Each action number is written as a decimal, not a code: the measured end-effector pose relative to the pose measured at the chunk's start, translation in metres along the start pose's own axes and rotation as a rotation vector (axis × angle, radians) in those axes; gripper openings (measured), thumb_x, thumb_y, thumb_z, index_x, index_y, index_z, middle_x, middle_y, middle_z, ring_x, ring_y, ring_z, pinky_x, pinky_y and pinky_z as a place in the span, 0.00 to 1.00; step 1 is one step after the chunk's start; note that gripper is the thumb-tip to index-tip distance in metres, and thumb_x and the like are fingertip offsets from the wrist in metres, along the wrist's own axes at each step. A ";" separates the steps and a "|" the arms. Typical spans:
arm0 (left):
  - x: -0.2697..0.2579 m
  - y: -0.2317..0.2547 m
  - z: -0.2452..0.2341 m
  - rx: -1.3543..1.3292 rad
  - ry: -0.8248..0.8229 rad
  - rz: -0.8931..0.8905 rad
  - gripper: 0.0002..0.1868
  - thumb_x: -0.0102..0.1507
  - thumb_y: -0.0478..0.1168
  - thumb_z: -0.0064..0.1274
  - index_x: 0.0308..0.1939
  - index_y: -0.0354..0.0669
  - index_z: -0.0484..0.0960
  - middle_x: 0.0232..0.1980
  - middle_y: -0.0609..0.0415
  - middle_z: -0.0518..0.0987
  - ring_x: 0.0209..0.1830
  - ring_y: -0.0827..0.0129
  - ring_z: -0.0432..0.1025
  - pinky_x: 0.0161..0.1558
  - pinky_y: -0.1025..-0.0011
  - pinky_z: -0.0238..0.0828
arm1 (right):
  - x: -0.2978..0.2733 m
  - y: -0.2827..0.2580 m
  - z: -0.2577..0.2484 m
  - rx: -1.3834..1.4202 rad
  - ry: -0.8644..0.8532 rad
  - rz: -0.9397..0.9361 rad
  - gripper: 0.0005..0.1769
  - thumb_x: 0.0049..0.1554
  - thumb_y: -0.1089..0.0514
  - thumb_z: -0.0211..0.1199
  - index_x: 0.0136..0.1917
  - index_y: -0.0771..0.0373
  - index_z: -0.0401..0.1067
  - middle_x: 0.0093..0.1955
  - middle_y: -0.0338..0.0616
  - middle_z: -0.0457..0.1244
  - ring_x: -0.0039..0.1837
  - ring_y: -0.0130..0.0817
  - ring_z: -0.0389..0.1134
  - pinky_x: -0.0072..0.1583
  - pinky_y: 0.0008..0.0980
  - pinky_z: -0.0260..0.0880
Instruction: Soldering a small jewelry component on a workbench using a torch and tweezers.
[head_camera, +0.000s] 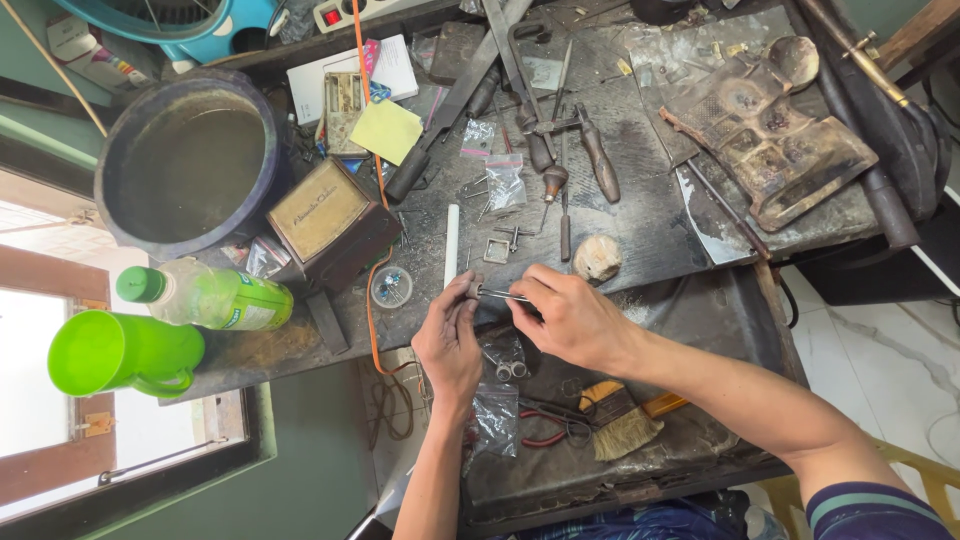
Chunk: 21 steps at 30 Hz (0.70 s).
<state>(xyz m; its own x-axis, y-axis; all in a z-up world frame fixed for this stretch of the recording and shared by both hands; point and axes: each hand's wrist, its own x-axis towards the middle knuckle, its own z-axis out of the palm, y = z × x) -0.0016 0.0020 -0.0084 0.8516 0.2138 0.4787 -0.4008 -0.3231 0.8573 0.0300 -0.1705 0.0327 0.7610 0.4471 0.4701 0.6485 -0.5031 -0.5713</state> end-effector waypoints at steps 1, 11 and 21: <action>0.000 -0.001 0.000 0.000 0.000 0.001 0.11 0.65 0.21 0.50 0.51 0.25 0.79 0.51 0.37 0.85 0.48 0.56 0.83 0.47 0.65 0.83 | 0.000 -0.001 -0.002 0.000 0.001 0.000 0.05 0.57 0.64 0.64 0.46 0.69 0.76 0.34 0.45 0.63 0.35 0.44 0.72 0.32 0.32 0.73; 0.001 0.003 0.001 0.012 0.000 -0.015 0.11 0.65 0.21 0.51 0.51 0.25 0.79 0.50 0.38 0.85 0.48 0.55 0.83 0.46 0.65 0.84 | 0.030 0.005 -0.019 -0.059 0.070 0.102 0.07 0.60 0.66 0.60 0.51 0.69 0.76 0.40 0.49 0.64 0.40 0.51 0.72 0.37 0.38 0.75; 0.000 0.005 0.003 0.002 0.014 -0.014 0.11 0.62 0.21 0.55 0.49 0.25 0.81 0.49 0.38 0.85 0.42 0.59 0.83 0.43 0.67 0.86 | 0.083 0.069 0.043 -0.138 -0.123 0.100 0.11 0.61 0.67 0.53 0.49 0.72 0.76 0.39 0.46 0.64 0.39 0.51 0.72 0.38 0.35 0.73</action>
<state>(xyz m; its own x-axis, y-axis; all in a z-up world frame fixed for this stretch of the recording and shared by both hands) -0.0029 -0.0025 -0.0049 0.8523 0.2317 0.4689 -0.3876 -0.3221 0.8637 0.1374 -0.1364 0.0032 0.8193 0.4721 0.3253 0.5724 -0.6421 -0.5099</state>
